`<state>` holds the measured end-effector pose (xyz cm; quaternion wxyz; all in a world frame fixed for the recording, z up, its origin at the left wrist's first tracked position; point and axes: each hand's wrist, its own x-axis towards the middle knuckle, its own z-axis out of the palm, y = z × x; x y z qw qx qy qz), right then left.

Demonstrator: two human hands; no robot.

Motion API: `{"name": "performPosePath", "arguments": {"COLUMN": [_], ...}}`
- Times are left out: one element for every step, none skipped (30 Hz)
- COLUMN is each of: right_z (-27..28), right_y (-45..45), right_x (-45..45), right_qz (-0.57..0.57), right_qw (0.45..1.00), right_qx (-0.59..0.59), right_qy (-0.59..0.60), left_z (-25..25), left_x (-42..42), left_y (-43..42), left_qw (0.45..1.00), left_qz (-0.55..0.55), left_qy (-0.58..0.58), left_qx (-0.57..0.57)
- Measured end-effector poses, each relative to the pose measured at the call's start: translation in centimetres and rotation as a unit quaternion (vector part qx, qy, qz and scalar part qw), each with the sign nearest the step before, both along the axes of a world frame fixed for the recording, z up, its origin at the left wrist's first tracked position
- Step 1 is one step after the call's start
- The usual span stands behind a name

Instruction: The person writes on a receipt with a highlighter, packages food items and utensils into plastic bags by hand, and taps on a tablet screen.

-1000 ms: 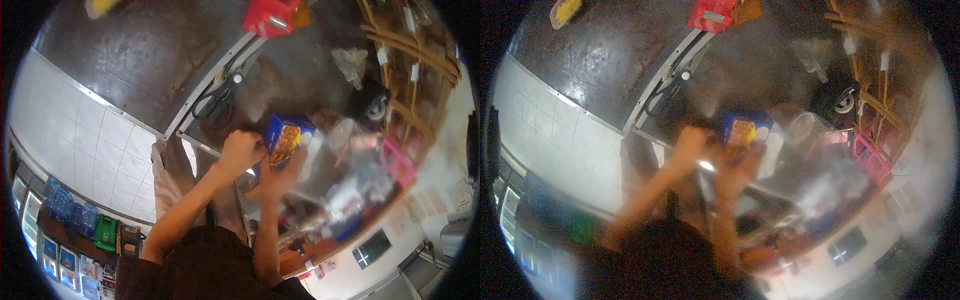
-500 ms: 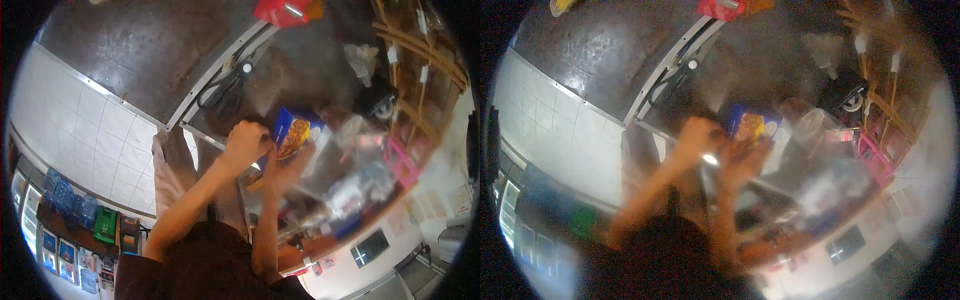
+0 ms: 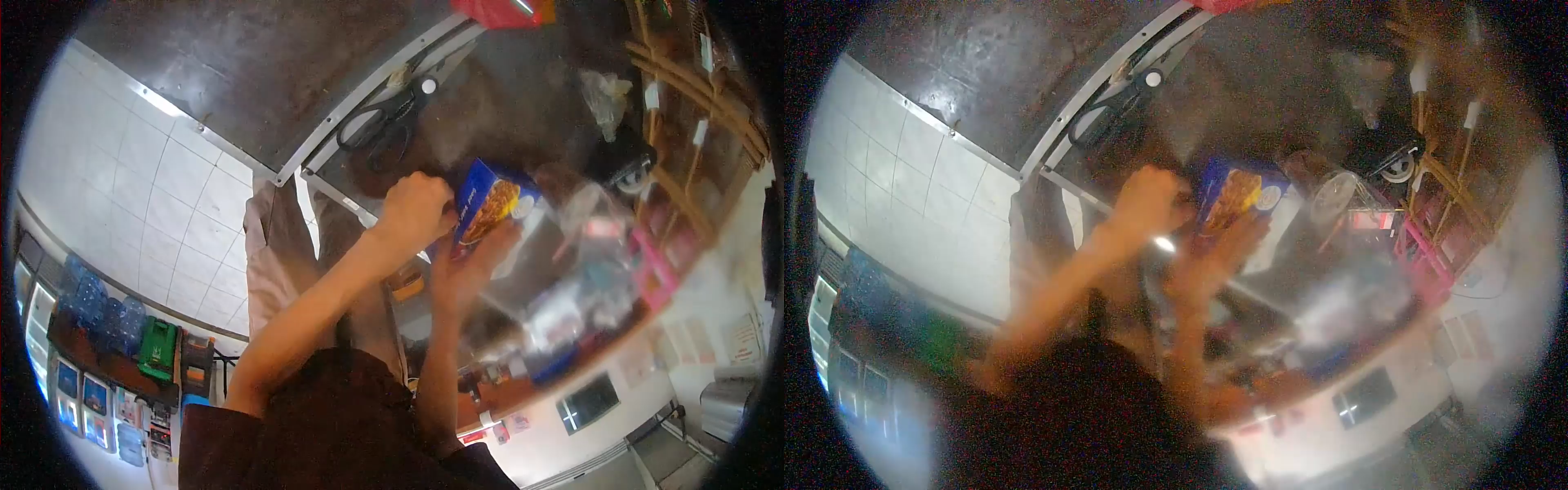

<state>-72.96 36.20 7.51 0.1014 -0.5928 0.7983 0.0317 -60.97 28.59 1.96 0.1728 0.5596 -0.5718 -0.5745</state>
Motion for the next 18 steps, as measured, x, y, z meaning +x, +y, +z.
{"name": "performPosePath", "arguments": {"right_z": [-0.2, -0.3, -0.5, -0.5, -0.3, -0.1, 0.3, 1.5, 0.9, 0.2, -0.1, -0.1, 0.0, 0.7, 1.3, 1.1, 0.7, 0.3], "right_y": [-0.2, -0.3, -0.4, -0.4, -0.5, -0.6, -0.9, -1.5, -1.7, -1.7, -1.4, -1.3, -1.4, -1.4, -1.6, -2.3, -2.7, -2.6], "right_x": [0.3, 0.8, 1.1, 1.1, 1.1, 1.1, 1.2, 1.9, 2.1, 2.1, 2.1, 2.2, 2.3, 2.4, 2.4, 2.3, 2.3, 2.3], "right_qz": [0.001, -0.004, -0.009, -0.004, -0.005, 0.004, 0.014, -0.011, -0.008, -0.019, -0.032, -0.019, -0.017, -0.017, -0.018, -0.015, 0.0, 0.011], "right_qw": [1.0, 1.0, 0.999, 0.999, 0.999, 0.998, 0.996, 0.996, 0.996, 0.995, 0.993, 0.995, 0.995, 0.995, 0.996, 0.997, 0.997, 0.997], "right_qx": [0.001, 0.004, 0.008, 0.011, 0.011, 0.034, 0.055, 0.081, 0.077, 0.07, 0.065, 0.051, 0.05, 0.06, 0.065, 0.054, 0.043, 0.035], "right_qy": [0.0, 0.023, 0.045, 0.037, 0.039, 0.055, 0.07, 0.041, 0.039, 0.063, 0.089, 0.089, 0.085, 0.072, 0.058, 0.054, 0.059, 0.063], "left_z": [0.1, 0.2, 0.5, 0.7, 0.5, 0.0, -0.2, -0.2, -0.2, 0.5, 1.1, 1.1, 1.1, 1.3, 1.6, 1.7, 2.1, 2.7], "left_x": [0.1, 0.2, 0.3, 0.3, 0.2, 0.3, 0.5, 1.0, 1.4, 1.9, 2.4, 2.7, 2.9, 2.9, 3.0, 3.3, 3.9, 4.5], "left_y": [-0.3, -0.5, -0.6, -0.8, -0.7, -0.4, -0.3, 0.0, 0.4, 0.8, 1.4, 2.0, 2.6, 3.4, 3.9, 4.2, 5.0, 5.9], "left_qw": [1.0, 1.0, 1.0, 1.0, 1.0, 0.999, 0.998, 0.997, 0.997, 0.996, 0.994, 0.993, 0.993, 0.993, 0.992, 0.993, 0.992, 0.99], "left_qz": [-0.011, -0.011, -0.01, -0.011, -0.012, -0.008, -0.003, 0.009, 0.012, 0.042, 0.071, 0.066, 0.069, 0.074, 0.079, 0.082, 0.102, 0.12], "left_qy": [-0.003, -0.002, 0.002, 0.007, 0.01, 0.035, 0.059, 0.08, 0.077, 0.08, 0.084, 0.095, 0.091, 0.089, 0.087, 0.084, 0.064, 0.043], "left_qx": [0.016, 0.018, 0.014, 0.009, 0.009, 0.007, 0.004, 0.008, 0.003, 0.008, 0.016, 0.014, 0.012, 0.026, 0.034, 0.022, 0.038, 0.056]}}
